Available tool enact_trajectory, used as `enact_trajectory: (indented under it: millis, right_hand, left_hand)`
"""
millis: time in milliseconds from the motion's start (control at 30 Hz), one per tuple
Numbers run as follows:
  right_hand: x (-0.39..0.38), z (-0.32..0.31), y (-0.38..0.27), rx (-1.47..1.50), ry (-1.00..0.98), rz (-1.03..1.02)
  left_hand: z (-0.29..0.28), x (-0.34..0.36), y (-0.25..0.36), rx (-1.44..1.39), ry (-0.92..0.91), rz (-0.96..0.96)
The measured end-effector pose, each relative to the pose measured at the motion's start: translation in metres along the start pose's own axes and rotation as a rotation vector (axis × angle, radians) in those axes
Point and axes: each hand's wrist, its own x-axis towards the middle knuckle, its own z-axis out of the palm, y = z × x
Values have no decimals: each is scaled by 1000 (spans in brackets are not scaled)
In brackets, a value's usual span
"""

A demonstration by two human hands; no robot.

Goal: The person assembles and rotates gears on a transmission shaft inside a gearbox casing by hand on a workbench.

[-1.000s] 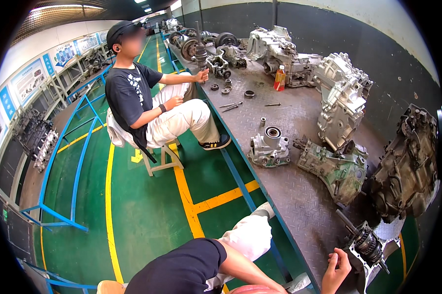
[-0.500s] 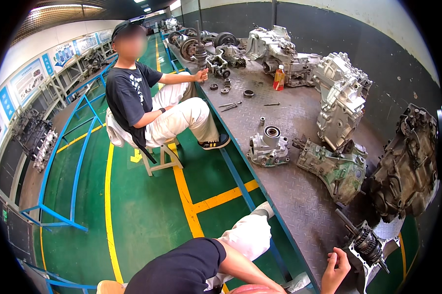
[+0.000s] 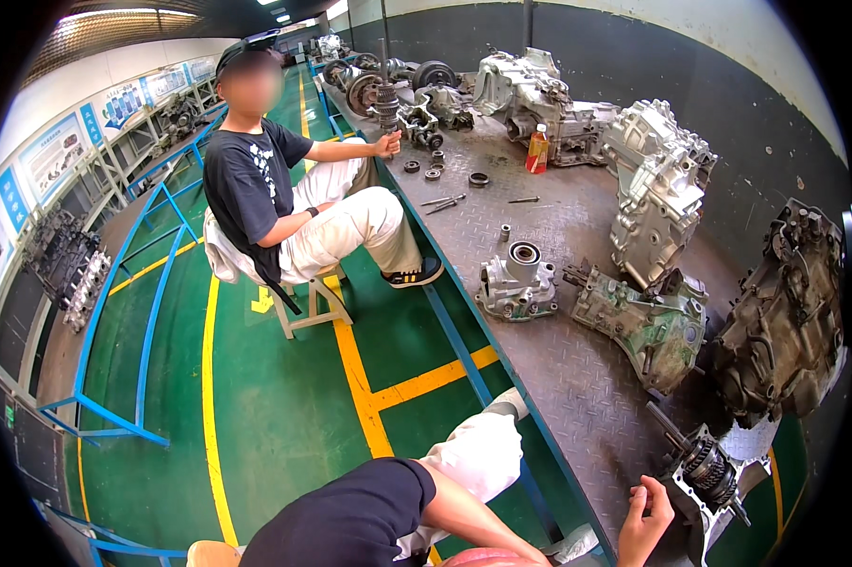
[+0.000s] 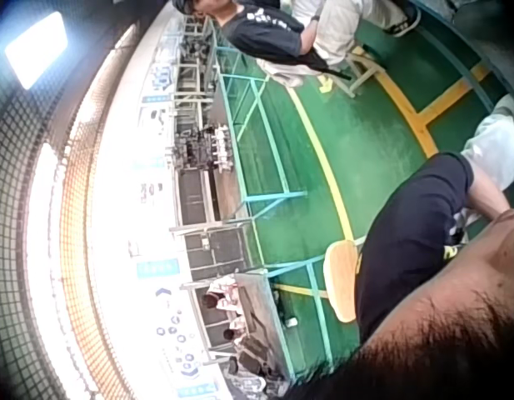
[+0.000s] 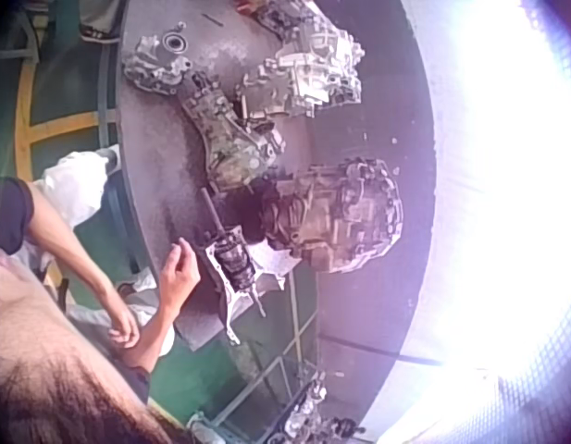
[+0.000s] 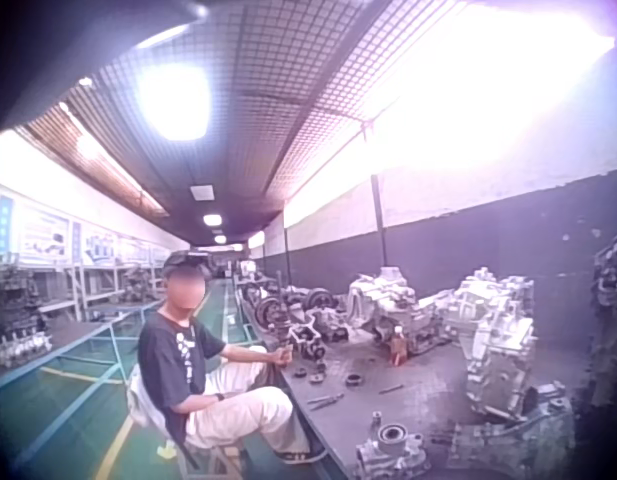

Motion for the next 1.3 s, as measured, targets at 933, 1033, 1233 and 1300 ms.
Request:
enact_trajectory:
  millis: [933,1033,1233,1300]
  right_hand:
    - [-1,-1,-4,-38,-46,24]
    - [-3,-3,-2,-44,-44,25]
    - [-3,9,4,43,35,-12]
    - [0,5,24,36,74,-5]
  left_hand:
    - [-3,5,0,-76,4,34]
    - [-5,5,1,-100,6,45]
    - [-11,-43,6,-451,327,199]
    - [35,-100,63,-456,554,545]
